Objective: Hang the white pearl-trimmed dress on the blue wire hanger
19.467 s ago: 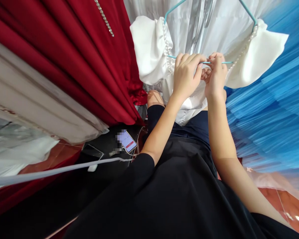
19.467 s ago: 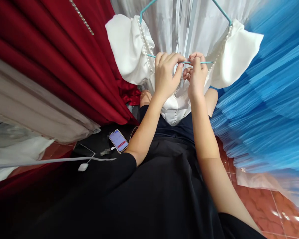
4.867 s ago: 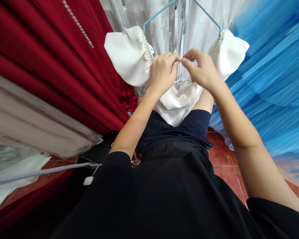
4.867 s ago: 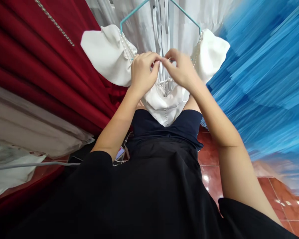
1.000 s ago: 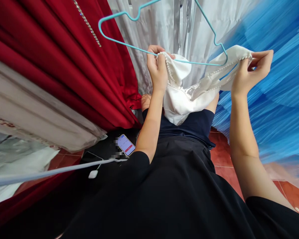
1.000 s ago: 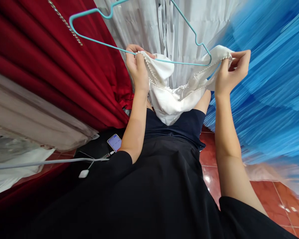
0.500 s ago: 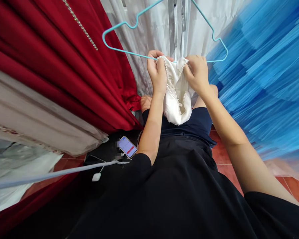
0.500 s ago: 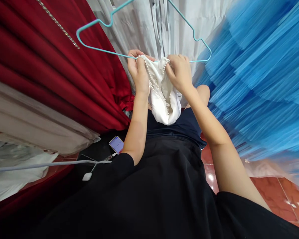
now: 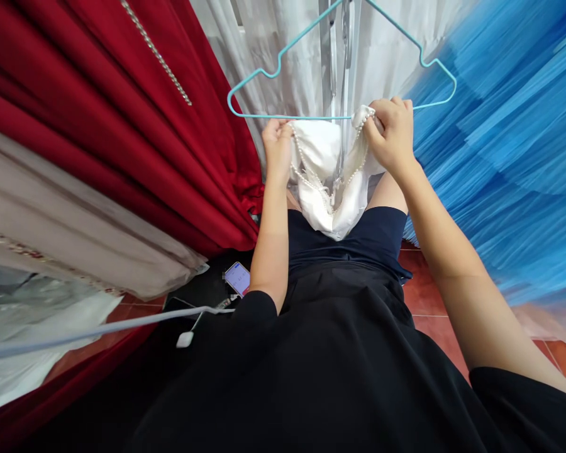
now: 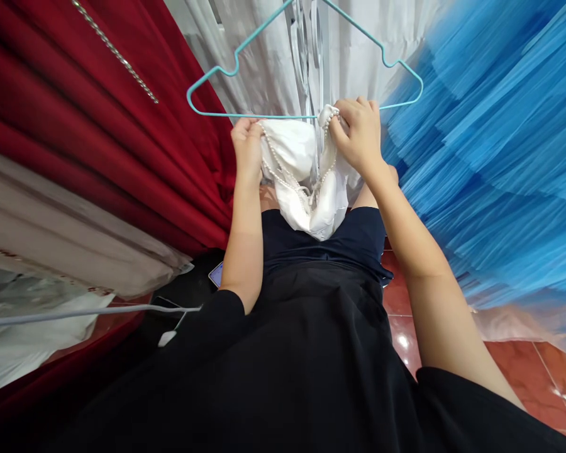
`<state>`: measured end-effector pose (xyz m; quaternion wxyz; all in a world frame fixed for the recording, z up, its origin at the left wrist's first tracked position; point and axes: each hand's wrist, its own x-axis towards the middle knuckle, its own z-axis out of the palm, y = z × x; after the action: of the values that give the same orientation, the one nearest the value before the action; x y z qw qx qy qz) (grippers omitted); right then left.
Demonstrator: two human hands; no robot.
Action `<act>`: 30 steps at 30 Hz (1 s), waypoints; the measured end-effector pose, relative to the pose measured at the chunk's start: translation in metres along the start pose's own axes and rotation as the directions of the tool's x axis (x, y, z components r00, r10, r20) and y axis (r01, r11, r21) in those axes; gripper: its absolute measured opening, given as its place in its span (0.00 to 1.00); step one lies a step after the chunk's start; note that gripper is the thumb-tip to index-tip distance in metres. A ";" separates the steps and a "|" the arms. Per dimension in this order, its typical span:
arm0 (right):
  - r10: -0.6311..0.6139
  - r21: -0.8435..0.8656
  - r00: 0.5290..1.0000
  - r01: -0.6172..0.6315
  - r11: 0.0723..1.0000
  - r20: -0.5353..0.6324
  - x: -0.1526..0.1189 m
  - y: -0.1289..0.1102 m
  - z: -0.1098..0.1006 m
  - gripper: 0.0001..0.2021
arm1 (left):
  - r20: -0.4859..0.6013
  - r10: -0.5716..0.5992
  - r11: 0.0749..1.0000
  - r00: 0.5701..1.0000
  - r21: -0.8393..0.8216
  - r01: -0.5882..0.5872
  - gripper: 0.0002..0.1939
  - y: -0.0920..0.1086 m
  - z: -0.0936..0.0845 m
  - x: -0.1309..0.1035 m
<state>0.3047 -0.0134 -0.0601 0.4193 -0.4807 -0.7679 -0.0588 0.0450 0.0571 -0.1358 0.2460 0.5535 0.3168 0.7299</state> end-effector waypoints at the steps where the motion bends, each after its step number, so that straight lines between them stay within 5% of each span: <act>1: 0.000 0.010 1.000 0.000 1.000 0.001 0.001 0.002 -0.002 0.13 | -0.035 0.019 0.999 0.999 0.034 -0.018 0.18 -0.001 -0.011 0.007; 5: 0.003 0.015 1.000 -0.003 1.000 0.026 0.003 0.004 -0.009 0.14 | -0.109 0.096 0.990 0.989 0.117 -0.083 0.09 0.020 -0.042 0.033; 11: 0.050 -0.029 0.996 -0.048 0.998 0.074 0.001 -0.005 -0.015 0.16 | -0.132 0.112 0.979 0.985 0.186 -0.086 0.21 0.080 -0.060 0.059; 16: 0.065 -0.015 0.996 -0.064 0.998 0.057 0.001 -0.003 -0.015 0.12 | -0.193 0.085 0.965 0.977 0.261 -0.032 0.22 0.105 -0.070 0.056; 21: 0.015 -0.030 1.000 -0.014 0.999 0.013 -0.003 -0.003 -0.011 0.13 | -0.003 0.206 0.905 0.979 0.382 -0.189 0.19 0.119 -0.035 0.051; 25: -0.051 -0.065 0.998 0.048 0.997 -0.038 -0.008 0.001 -0.009 0.13 | 0.137 0.341 0.705 0.930 0.617 -0.349 0.14 0.126 0.007 0.052; 27: -0.079 -0.060 0.995 0.075 0.995 -0.062 -0.008 0.005 -0.006 0.14 | 0.134 0.385 0.613 0.913 0.702 -0.361 0.12 0.127 0.018 0.052; 30: -0.100 -0.047 0.992 0.097 0.994 -0.081 -0.007 0.008 0.001 0.16 | 0.055 0.355 0.611 0.933 0.742 -0.276 0.05 0.126 0.023 0.051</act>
<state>0.3115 -0.0132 -0.0684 0.4370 -0.4483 -0.7712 -0.1159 0.0521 0.0121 -0.0052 -0.1474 0.6156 0.4934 0.5965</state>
